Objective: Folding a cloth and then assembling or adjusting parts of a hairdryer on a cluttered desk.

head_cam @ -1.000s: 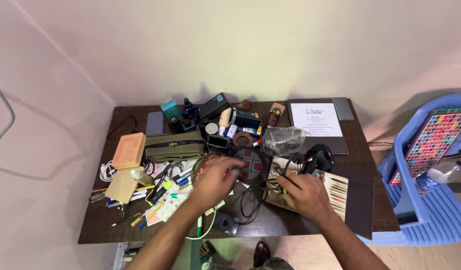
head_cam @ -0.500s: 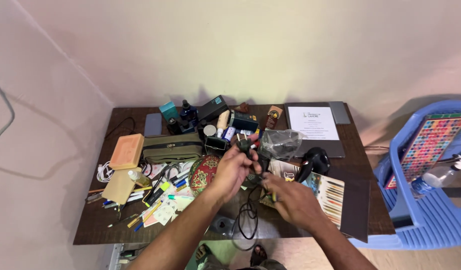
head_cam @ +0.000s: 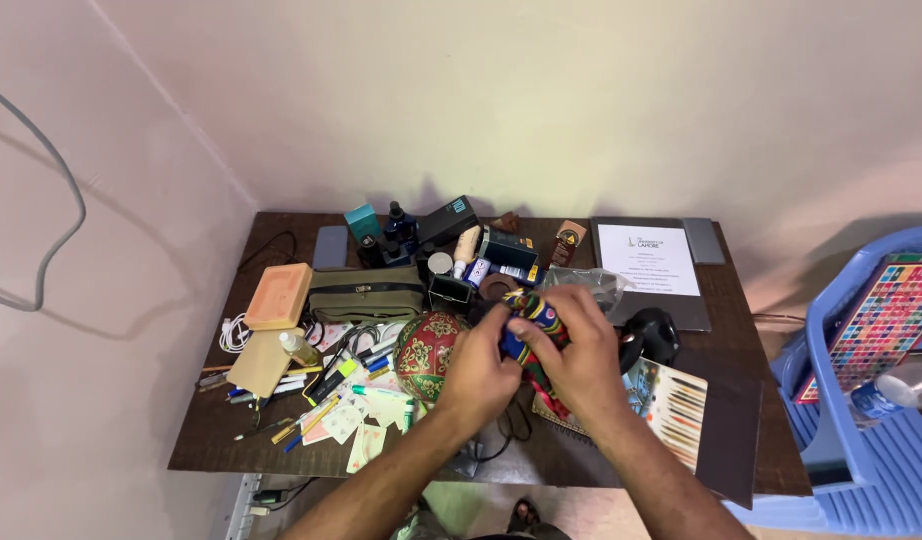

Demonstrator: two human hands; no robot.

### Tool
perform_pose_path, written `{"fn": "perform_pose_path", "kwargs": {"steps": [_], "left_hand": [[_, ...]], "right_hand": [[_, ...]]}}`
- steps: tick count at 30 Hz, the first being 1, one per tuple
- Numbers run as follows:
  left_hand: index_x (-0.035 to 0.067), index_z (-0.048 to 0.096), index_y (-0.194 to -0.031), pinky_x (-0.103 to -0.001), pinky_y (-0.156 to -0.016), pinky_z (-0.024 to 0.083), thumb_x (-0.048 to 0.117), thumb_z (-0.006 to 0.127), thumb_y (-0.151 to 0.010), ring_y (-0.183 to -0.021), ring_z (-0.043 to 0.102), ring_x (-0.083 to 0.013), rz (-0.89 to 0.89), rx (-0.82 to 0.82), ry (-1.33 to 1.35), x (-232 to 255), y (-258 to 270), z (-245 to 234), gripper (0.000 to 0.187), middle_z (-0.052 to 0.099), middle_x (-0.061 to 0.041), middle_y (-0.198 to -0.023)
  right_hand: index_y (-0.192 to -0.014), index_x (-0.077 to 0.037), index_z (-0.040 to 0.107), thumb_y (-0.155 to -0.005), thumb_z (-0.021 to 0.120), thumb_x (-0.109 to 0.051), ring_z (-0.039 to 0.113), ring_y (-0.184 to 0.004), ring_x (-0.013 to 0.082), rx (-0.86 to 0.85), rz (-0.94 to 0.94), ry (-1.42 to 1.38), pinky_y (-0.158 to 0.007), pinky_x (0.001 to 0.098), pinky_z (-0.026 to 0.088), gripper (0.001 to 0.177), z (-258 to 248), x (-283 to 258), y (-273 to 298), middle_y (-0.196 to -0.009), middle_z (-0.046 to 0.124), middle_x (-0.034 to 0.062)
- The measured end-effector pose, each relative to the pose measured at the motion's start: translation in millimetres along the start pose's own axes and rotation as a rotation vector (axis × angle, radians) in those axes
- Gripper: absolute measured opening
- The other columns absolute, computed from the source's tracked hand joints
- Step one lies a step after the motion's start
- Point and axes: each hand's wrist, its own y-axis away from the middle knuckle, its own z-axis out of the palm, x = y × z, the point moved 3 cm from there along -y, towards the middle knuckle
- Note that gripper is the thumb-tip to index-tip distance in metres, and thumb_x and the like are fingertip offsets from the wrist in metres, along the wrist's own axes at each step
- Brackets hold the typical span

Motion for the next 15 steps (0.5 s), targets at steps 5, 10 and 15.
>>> {"fn": "perform_pose_path", "kwargs": {"steps": [5,10,15], "left_hand": [[0.006,0.048,-0.146,-0.03,-0.059,0.065,-0.006,0.052,-0.09,-0.066,0.076,-0.0228,0.048,-0.108,0.339,-12.6,7.6,4.3,0.057,0.075,-0.019,-0.094],[0.004,0.048,-0.141,-0.026,-0.065,0.053,-0.011,0.056,-0.096,-0.074,0.065,-0.0153,0.084,-0.204,0.673,14.2,23.8,-15.5,0.048,0.069,-0.011,-0.095],[0.003,0.053,-0.126,-0.028,-0.072,0.058,-0.015,0.058,-0.088,-0.081,0.073,-0.0154,0.253,-0.057,0.401,18.3,26.1,-27.9,0.042,0.078,-0.011,-0.102]], "right_hand": [[-0.091,-0.003,0.074,-0.075,0.089,-0.015,0.07,-0.078,0.0367,-0.165,-0.014,-0.145,-0.069,0.046,0.054,0.025,-5.8,24.8,-6.5,-0.089,0.071,0.0145],[-0.092,-0.001,0.076,-0.078,0.08,-0.007,0.067,-0.079,0.0162,-0.336,0.066,-0.313,-0.073,0.0277,0.052,0.016,-32.2,11.5,-16.7,-0.094,0.073,0.0071],[-0.116,-0.003,0.06,-0.095,0.066,-0.017,0.069,-0.064,0.014,-0.05,0.363,-0.544,-0.062,0.0264,0.06,0.026,-41.2,1.2,-13.6,-0.084,0.07,0.0073]]}}
